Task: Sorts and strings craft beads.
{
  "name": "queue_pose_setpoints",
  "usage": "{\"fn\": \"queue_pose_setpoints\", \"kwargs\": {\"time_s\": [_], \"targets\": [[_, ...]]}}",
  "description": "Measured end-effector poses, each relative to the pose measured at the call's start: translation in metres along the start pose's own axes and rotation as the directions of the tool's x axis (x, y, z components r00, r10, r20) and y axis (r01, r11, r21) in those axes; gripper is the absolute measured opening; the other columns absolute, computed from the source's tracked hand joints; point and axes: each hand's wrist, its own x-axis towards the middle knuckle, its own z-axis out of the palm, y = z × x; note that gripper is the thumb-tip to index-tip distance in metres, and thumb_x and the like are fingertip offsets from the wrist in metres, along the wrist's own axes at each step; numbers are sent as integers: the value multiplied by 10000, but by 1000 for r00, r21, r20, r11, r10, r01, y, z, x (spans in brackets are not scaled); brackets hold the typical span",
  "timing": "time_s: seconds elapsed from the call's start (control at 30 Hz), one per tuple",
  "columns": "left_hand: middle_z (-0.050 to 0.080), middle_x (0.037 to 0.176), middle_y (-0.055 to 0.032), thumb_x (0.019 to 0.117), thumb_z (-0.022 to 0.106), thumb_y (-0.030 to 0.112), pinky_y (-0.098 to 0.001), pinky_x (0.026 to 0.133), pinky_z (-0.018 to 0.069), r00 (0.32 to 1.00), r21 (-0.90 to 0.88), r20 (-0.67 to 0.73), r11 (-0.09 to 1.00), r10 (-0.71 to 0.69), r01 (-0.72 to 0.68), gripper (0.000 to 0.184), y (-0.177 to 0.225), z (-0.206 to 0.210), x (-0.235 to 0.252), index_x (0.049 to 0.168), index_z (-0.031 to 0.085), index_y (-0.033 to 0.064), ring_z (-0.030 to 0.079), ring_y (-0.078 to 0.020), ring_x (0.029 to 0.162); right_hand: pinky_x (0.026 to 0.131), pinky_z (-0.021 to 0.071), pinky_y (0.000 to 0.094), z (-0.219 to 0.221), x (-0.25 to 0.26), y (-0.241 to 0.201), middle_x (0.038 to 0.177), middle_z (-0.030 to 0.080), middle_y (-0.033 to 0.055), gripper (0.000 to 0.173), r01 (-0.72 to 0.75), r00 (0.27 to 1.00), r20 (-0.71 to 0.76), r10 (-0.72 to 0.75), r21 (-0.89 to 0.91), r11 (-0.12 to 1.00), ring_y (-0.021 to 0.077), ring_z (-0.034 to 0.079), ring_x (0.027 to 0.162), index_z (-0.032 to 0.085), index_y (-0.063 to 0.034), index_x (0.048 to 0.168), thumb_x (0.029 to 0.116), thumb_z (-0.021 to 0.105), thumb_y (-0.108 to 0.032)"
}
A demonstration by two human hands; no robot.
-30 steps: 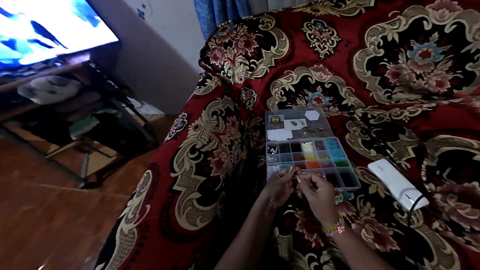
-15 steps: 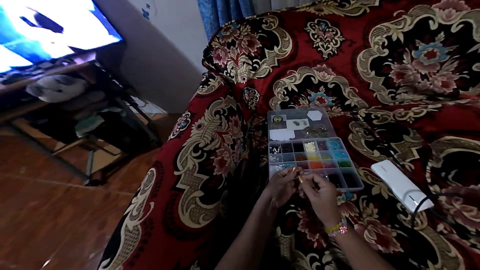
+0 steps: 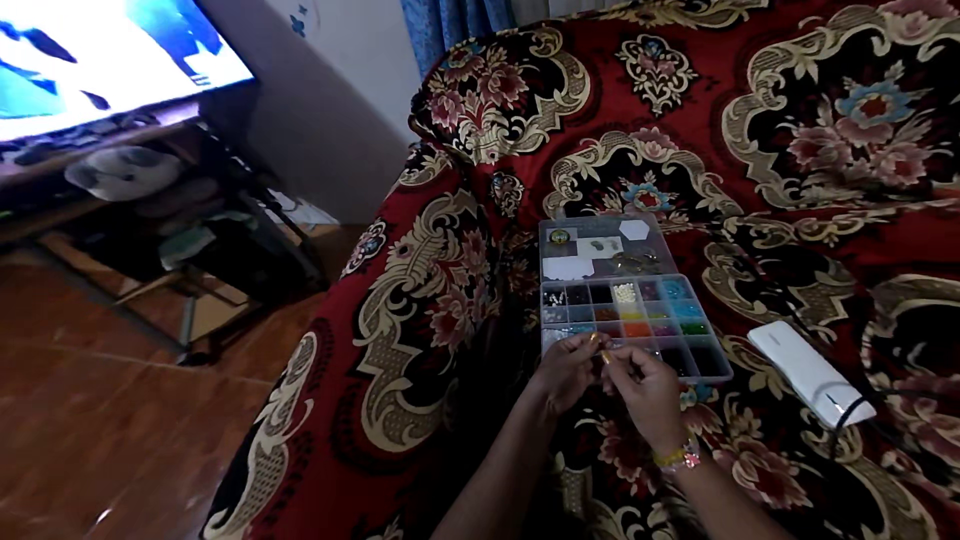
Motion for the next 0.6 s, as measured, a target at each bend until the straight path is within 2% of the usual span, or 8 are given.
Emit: {"fn": "queue_pose_setpoints", "kwargs": {"time_s": [0.3, 0.43, 0.6], "targets": [[711, 943, 0, 1079, 417, 71, -275, 776, 584, 999, 23, 34, 999, 23, -23, 240, 0, -4, 0, 1058, 656, 55, 685, -90, 809, 527, 559, 171, 1, 0, 0, 676, 679, -36, 93, -3, 1000, -5, 3, 1, 1000, 6, 631, 547, 713, -13, 893, 892, 640, -70], [712, 904, 1, 1062, 451, 73, -282, 772, 578, 993, 114, 75, 988, 95, -103, 232, 0, -9, 1, 1066, 679, 32, 677, -84, 796, 538, 572, 184, 1, 0, -2, 695, 690, -30, 117, -8, 1000, 3, 8, -27, 1000, 19, 645, 562, 716, -8, 915, 921, 630, -86], [710, 962, -17, 1032, 531, 50, -305, 846, 574, 988, 250, 56, 956, 144, -154, 181, 3, -9, 1, 1097, 686, -16, 678, -91, 864, 559, 575, 173, -1, 0, -3, 720, 700, -39, 149, -8, 1000, 19, 11, -118, 993, 0, 650, 581, 713, 0, 927, 950, 617, -111]]}}
